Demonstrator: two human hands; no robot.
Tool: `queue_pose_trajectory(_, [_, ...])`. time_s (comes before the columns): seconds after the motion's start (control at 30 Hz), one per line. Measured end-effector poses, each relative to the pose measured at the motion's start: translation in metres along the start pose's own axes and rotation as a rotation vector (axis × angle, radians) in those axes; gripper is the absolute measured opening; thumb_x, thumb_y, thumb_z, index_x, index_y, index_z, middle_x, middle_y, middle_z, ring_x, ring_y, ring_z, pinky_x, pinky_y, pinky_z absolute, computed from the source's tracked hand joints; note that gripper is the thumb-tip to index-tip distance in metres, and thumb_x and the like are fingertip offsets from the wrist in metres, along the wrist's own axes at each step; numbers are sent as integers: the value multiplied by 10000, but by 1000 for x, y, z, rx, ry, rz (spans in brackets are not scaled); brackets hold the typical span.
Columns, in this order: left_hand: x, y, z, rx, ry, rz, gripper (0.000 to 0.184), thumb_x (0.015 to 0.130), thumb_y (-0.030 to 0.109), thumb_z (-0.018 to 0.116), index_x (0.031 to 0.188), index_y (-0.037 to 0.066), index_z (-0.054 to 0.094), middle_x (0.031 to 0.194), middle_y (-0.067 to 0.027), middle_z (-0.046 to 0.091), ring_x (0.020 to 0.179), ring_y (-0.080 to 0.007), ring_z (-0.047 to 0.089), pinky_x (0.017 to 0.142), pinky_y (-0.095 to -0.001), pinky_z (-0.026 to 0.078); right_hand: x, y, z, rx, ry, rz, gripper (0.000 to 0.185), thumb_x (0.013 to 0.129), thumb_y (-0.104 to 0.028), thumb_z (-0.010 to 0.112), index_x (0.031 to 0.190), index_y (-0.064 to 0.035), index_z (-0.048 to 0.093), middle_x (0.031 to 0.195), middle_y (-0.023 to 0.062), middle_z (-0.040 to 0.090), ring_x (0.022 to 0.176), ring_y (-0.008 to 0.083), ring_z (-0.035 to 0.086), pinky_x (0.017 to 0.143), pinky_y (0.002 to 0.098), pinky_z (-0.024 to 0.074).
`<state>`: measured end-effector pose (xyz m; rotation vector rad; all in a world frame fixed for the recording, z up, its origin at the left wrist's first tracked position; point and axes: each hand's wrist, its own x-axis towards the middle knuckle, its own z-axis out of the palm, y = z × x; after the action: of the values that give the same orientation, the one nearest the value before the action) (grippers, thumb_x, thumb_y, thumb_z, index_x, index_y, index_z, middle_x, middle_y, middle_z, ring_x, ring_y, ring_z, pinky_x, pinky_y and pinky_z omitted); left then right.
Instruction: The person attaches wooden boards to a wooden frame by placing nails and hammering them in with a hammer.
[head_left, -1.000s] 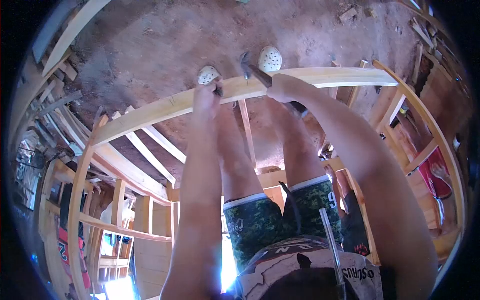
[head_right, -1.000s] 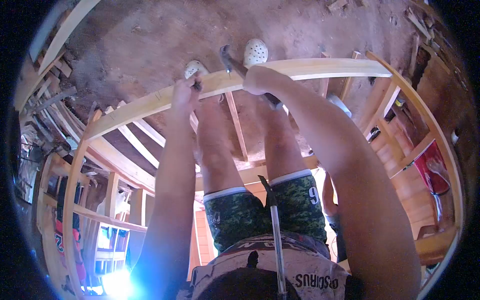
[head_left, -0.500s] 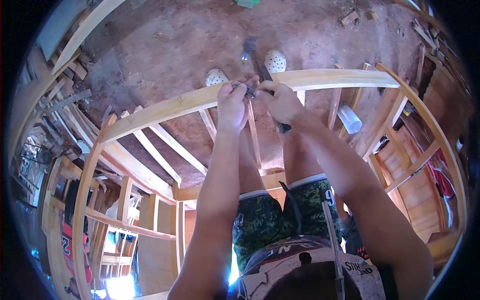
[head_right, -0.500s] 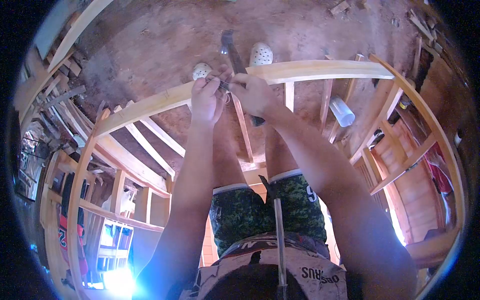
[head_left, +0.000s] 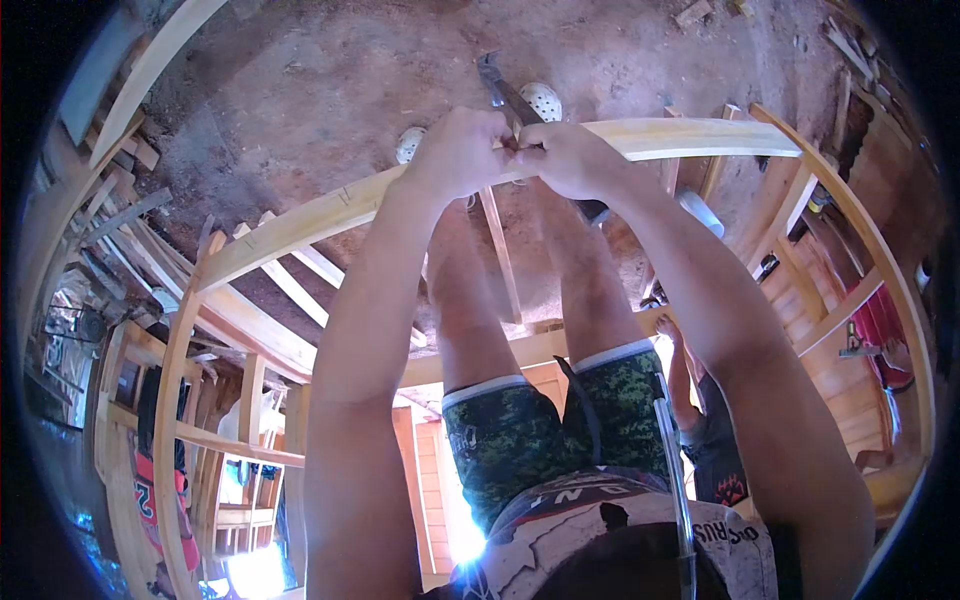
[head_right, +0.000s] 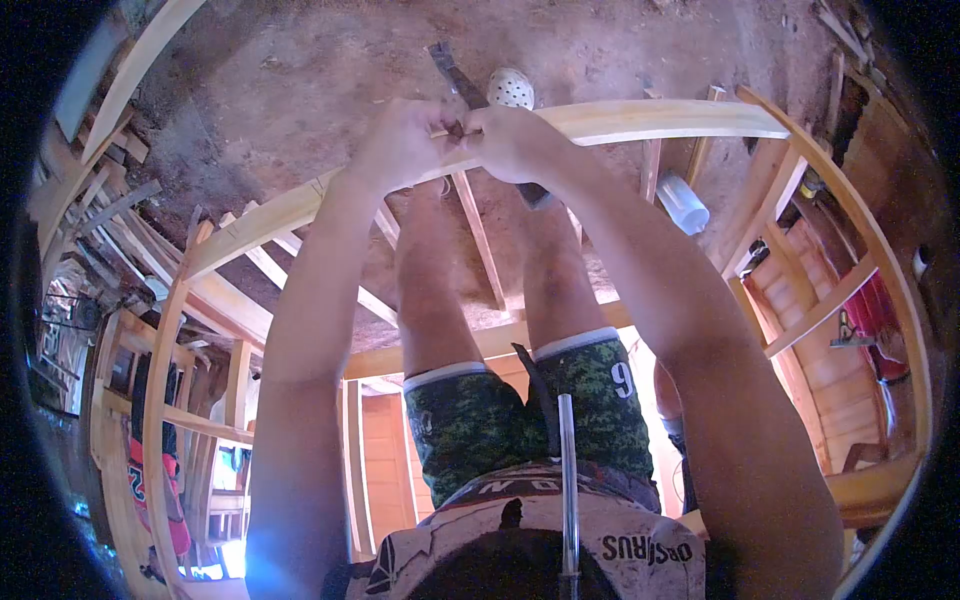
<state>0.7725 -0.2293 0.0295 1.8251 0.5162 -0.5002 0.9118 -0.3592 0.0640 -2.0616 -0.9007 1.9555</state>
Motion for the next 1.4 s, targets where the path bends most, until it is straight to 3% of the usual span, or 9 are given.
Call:
queue_pose_trajectory(0.13, [6,-16,8,29,-95,-38,236,770,161,742,988,71,724,867,-163,705,771,-309,690,712,-379,532,11,-11,-4,52,-61,170,313,921,-295,581,1081,-42,673,971,215,683,925,391,660,817,447,510])
queue_pose_trajectory(0.2, [10,-29,17,18,-125,-75,259,770,162,744,1013,75,722,878,-170,705,779,-310,690,718,-373,533,20,-2,0,29,-48,114,354,908,-275,604,1158,-24,591,810,185,645,767,289,646,711,398,493])
queue_pose_trajectory(0.3, [20,-81,46,-70,107,-105,281,792,166,742,1060,84,719,890,-170,717,784,-282,695,723,-352,529,26,22,9,0,28,235,378,886,-228,614,1174,8,552,799,169,639,714,252,639,668,385,499])
queue_pose_trajectory(0.37, [23,-123,88,-509,263,-562,258,816,194,740,1047,80,738,887,-152,731,771,-237,694,715,-342,527,26,32,6,108,41,255,396,866,-191,617,1180,32,525,791,154,633,666,219,633,625,363,503])
queue_pose_trajectory(0.47, [24,-153,134,-540,236,-778,255,824,245,754,1007,68,756,867,-125,739,762,-198,687,712,-336,524,24,64,2,298,-12,269,389,842,-172,622,1153,41,522,778,134,626,618,190,627,583,336,507])
queue_pose_trajectory(0.83, [28,-155,146,-280,69,-738,241,805,306,725,974,141,773,907,-159,728,850,-304,703,794,-396,540,46,55,-16,-71,-111,343,366,822,-245,644,1036,37,549,761,148,620,610,214,637,592,364,518])
queue_pose_trajectory(0.9, [30,-160,146,-232,49,-705,247,802,315,725,979,149,772,913,-166,725,858,-313,701,800,-398,540,50,50,-17,-96,-133,316,384,800,-248,613,1003,75,570,803,233,662,751,332,690,696,436,535])
queue_pose_trajectory(1.0, [31,-160,146,-250,16,-801,255,794,332,729,993,179,768,943,-156,725,884,-302,702,820,-389,539,57,56,-9,-109,-128,287,377,832,-265,635,1034,39,543,748,150,618,613,227,644,589,377,517])
queue_pose_trajectory(1.4, [31,-155,145,-364,57,-789,240,779,324,734,950,161,774,978,-145,723,908,-294,700,829,-377,535,66,48,-7,-189,-246,249,355,905,-293,564,1006,47,538,714,135,621,619,238,657,587,382,527])
